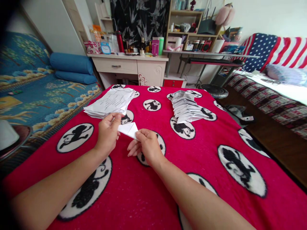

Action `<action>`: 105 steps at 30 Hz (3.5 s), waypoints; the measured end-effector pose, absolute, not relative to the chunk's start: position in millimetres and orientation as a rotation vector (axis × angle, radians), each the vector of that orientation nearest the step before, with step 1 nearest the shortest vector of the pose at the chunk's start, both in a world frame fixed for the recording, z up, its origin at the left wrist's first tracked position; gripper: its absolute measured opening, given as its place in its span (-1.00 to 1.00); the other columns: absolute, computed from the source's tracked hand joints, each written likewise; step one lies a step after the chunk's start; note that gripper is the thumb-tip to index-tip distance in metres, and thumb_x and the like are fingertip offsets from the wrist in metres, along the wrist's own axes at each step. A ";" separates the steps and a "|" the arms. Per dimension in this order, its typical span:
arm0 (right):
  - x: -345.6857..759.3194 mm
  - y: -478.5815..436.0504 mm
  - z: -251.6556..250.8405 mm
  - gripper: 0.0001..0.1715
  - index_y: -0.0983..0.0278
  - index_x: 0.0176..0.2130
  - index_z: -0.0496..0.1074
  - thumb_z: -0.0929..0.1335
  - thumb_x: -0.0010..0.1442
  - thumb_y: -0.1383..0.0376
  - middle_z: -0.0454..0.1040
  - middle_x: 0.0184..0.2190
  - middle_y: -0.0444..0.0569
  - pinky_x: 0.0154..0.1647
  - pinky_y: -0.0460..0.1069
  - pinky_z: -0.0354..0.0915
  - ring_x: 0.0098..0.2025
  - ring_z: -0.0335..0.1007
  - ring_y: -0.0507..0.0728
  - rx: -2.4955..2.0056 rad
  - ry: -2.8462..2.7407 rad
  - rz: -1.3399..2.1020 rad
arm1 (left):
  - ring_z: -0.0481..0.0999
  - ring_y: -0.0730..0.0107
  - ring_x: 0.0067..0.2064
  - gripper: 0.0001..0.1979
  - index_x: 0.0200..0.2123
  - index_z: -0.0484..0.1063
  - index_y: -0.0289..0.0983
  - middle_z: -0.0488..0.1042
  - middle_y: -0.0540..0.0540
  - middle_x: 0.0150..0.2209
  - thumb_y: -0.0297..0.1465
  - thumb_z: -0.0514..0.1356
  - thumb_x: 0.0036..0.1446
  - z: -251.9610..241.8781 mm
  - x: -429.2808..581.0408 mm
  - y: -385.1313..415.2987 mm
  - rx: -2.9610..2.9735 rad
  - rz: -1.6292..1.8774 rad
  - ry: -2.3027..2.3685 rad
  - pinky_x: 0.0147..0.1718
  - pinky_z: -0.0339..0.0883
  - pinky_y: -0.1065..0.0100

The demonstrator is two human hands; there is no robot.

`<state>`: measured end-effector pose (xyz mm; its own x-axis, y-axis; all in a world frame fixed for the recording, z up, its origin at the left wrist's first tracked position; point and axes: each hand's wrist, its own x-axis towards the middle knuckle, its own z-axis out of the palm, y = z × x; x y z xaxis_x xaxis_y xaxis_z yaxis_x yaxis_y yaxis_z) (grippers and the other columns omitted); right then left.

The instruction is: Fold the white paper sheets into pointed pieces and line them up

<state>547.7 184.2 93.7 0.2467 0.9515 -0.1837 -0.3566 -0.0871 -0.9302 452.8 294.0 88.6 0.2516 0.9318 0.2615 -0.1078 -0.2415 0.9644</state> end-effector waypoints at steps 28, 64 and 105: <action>563.6 187.8 86.4 -0.75 0.34 -0.37 0.37 0.18 0.24 0.33 0.51 -0.60 -0.02 -0.64 -0.12 0.32 -0.67 0.39 0.03 -0.964 -0.455 1.304 | 0.43 0.18 0.10 -0.51 0.12 0.29 -0.24 0.33 -0.23 0.20 -0.36 0.26 0.11 85.5 453.9 288.1 1.441 0.755 0.286 0.10 0.27 0.19; 555.3 184.3 85.9 -0.67 0.29 -0.31 0.27 0.29 0.20 0.06 0.54 -0.55 -0.04 -0.62 -0.17 0.27 -0.59 0.49 0.05 -1.060 -0.766 1.375 | 0.57 0.20 -0.16 -0.55 0.00 0.33 -0.29 0.51 -0.21 -0.04 -0.47 0.20 -0.03 89.1 449.2 283.1 1.267 0.725 0.358 -0.16 0.44 0.22; 587.5 184.0 94.4 -0.50 0.27 -0.57 0.26 0.32 0.10 -0.06 0.16 -0.77 -0.26 -0.74 -0.13 -0.15 -0.75 -0.05 -0.10 -1.387 -0.867 0.899 | 0.53 0.35 -0.26 -0.83 -0.43 0.50 -0.30 0.56 -0.12 -0.30 -0.30 0.30 0.06 83.4 448.5 289.1 2.083 0.978 0.422 -0.22 0.39 0.36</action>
<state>587.5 184.0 94.4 0.4216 0.9066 -0.0179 -0.0153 -0.0126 -0.9998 448.5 289.1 83.4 0.6486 0.5728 0.5012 -0.0279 -0.6402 0.7677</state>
